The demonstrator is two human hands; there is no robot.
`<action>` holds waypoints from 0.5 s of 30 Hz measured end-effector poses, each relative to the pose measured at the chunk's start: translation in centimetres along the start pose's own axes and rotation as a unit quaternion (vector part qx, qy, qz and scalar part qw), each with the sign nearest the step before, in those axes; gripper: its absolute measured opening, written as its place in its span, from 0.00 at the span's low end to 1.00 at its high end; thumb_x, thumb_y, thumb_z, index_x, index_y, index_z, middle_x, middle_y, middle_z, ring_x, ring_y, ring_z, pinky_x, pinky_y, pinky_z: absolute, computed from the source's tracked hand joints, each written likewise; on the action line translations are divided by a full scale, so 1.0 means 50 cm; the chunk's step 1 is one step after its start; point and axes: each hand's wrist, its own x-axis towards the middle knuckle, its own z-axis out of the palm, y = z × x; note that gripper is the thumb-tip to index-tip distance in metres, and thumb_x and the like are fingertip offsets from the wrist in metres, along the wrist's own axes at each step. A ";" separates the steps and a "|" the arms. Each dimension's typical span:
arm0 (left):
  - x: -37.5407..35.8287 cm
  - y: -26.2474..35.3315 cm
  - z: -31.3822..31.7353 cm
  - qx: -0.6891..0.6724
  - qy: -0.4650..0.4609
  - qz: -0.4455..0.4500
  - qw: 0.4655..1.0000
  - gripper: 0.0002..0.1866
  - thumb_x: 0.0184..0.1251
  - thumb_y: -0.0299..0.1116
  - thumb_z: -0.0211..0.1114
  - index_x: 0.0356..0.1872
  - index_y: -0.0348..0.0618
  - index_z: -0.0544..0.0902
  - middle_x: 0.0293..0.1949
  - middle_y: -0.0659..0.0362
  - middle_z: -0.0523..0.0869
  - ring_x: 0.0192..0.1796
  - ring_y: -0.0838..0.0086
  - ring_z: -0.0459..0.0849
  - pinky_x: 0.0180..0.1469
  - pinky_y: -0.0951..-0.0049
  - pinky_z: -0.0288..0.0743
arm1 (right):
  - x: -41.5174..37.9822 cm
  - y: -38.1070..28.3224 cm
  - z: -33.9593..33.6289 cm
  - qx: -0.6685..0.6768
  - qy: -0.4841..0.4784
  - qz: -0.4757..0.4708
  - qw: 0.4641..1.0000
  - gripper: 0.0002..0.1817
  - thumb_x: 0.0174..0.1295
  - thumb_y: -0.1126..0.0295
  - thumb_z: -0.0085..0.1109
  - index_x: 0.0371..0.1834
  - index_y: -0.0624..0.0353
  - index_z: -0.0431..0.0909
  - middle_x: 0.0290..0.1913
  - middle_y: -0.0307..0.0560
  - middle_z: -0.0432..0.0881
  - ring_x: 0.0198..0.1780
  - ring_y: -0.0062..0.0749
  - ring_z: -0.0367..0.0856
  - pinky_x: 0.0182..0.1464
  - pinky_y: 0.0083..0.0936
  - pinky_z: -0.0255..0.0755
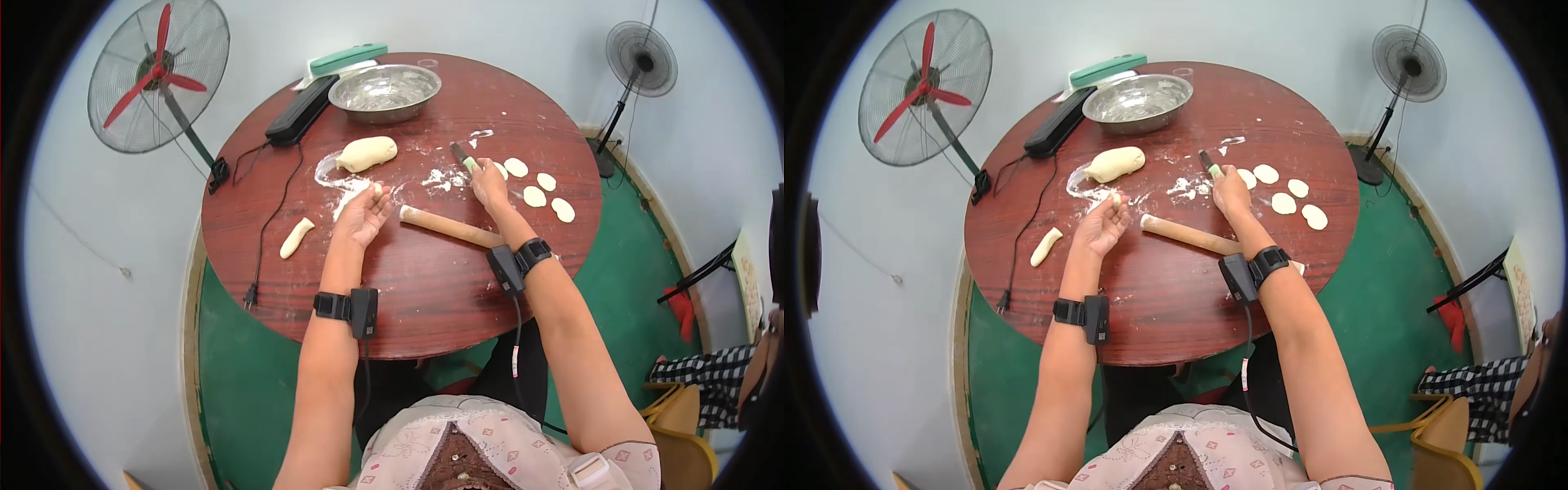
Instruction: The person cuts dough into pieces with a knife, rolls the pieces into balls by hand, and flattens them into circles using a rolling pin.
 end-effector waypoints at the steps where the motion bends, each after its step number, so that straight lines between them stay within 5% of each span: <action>1: -0.008 -0.006 0.006 0.006 -0.007 -0.005 1.000 0.10 0.71 0.26 0.56 0.49 0.31 0.76 0.47 0.47 0.82 0.45 0.67 0.83 0.48 0.70 0.83 | -0.006 -0.008 0.003 0.003 -0.003 -0.001 1.000 0.20 0.68 0.61 0.48 0.58 0.60 0.73 0.51 0.61 0.81 0.55 0.54 0.78 0.57 0.42 0.69; 3: -0.021 -0.005 0.013 0.003 -0.024 -0.016 1.000 0.15 0.68 0.23 0.58 0.54 0.30 0.73 0.53 0.44 0.78 0.52 0.64 0.81 0.56 0.67 0.80 | -0.016 -0.019 0.001 -0.087 -0.001 -0.022 0.996 0.21 0.66 0.62 0.51 0.59 0.61 0.73 0.54 0.61 0.80 0.57 0.51 0.77 0.58 0.41 0.69; 7: -0.035 0.001 0.028 -0.022 -0.041 -0.017 0.999 0.17 0.70 0.22 0.55 0.57 0.27 0.69 0.56 0.41 0.75 0.57 0.60 0.80 0.57 0.64 0.81 | -0.047 -0.070 -0.002 -0.233 0.007 -0.056 0.971 0.20 0.63 0.63 0.56 0.56 0.60 0.76 0.52 0.58 0.80 0.56 0.48 0.77 0.58 0.40 0.70; 10: -0.046 0.006 0.051 -0.047 0.000 -0.029 0.998 0.17 0.70 0.22 0.54 0.57 0.27 0.69 0.56 0.40 0.75 0.57 0.60 0.80 0.55 0.67 0.82 | -0.090 -0.105 0.022 -0.139 0.034 -0.209 0.967 0.20 0.62 0.62 0.58 0.54 0.60 0.78 0.48 0.56 0.81 0.53 0.48 0.78 0.56 0.40 0.71; 12: -0.041 -0.002 0.043 -0.023 -0.016 -0.023 0.999 0.16 0.70 0.23 0.54 0.57 0.27 0.69 0.55 0.41 0.76 0.57 0.60 0.80 0.53 0.68 0.83 | -0.132 -0.137 0.041 0.075 -0.052 -0.256 0.962 0.19 0.59 0.64 0.62 0.53 0.59 0.79 0.47 0.55 0.80 0.50 0.50 0.78 0.55 0.41 0.71; 15: -0.031 -0.012 0.027 -0.005 -0.033 -0.014 0.999 0.15 0.72 0.24 0.51 0.55 0.27 0.69 0.51 0.43 0.78 0.53 0.59 0.82 0.51 0.65 0.84 | -0.195 -0.178 0.055 0.088 -0.036 -0.393 0.915 0.20 0.55 0.66 0.66 0.52 0.58 0.79 0.48 0.52 0.78 0.51 0.49 0.76 0.56 0.42 0.69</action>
